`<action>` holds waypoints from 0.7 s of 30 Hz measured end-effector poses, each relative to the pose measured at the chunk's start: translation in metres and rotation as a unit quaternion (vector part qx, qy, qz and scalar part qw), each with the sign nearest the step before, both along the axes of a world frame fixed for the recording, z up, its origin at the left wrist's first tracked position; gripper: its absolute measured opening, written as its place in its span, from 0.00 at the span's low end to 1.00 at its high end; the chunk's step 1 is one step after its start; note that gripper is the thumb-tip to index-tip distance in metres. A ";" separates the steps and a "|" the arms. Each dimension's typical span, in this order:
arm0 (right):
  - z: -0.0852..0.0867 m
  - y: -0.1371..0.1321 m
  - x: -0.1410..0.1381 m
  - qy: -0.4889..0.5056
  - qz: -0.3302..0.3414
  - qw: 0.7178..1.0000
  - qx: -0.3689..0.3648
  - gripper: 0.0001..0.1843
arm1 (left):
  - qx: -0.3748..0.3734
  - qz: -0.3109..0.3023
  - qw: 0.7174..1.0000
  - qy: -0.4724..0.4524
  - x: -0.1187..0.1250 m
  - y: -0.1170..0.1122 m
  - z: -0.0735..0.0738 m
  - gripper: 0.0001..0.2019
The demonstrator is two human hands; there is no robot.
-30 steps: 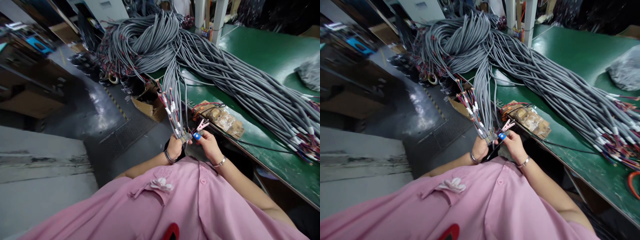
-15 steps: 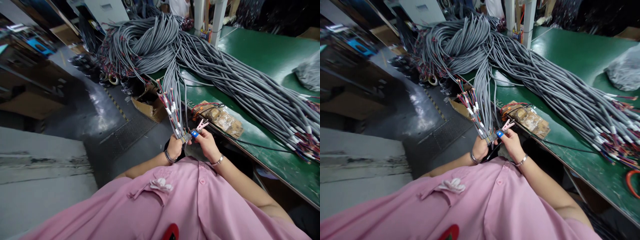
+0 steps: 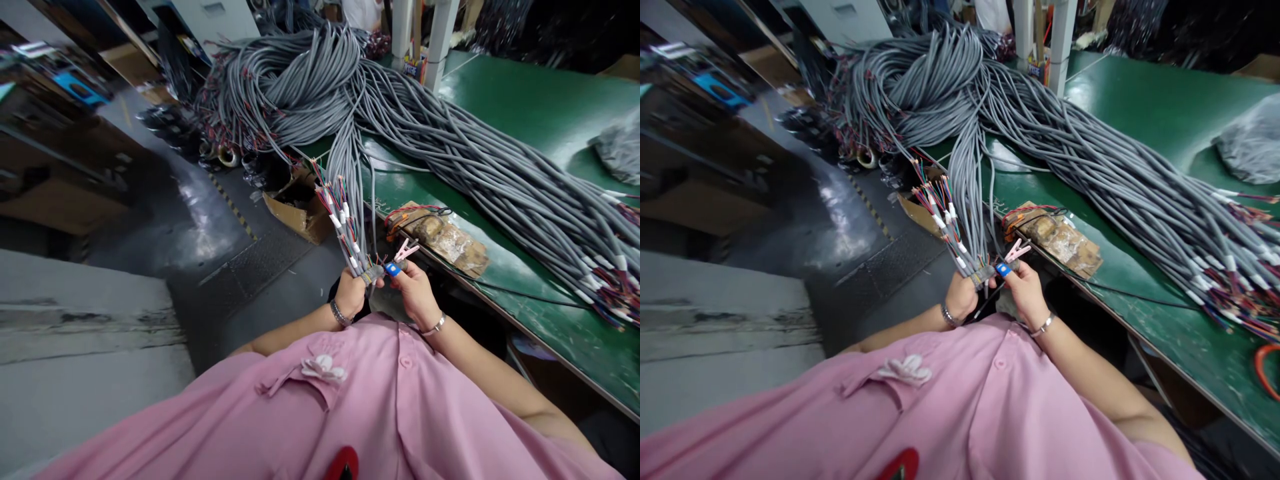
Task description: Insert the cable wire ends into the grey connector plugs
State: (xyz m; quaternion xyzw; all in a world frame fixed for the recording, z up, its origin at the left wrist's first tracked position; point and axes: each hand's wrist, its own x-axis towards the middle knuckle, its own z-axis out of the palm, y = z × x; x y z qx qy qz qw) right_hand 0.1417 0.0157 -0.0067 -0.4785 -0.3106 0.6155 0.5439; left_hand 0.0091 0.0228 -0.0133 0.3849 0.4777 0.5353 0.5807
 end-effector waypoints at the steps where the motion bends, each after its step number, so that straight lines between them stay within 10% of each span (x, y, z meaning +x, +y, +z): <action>1: 0.000 -0.001 0.000 0.000 0.001 1.000 0.000 0.13 | -0.001 0.003 1.000 -0.002 0.000 0.000 0.000 0.08; 21: 0.011 0.013 0.028 -0.007 0.117 0.993 -0.029 0.16 | 0.020 -0.124 0.984 0.130 -0.012 -0.005 0.000 0.14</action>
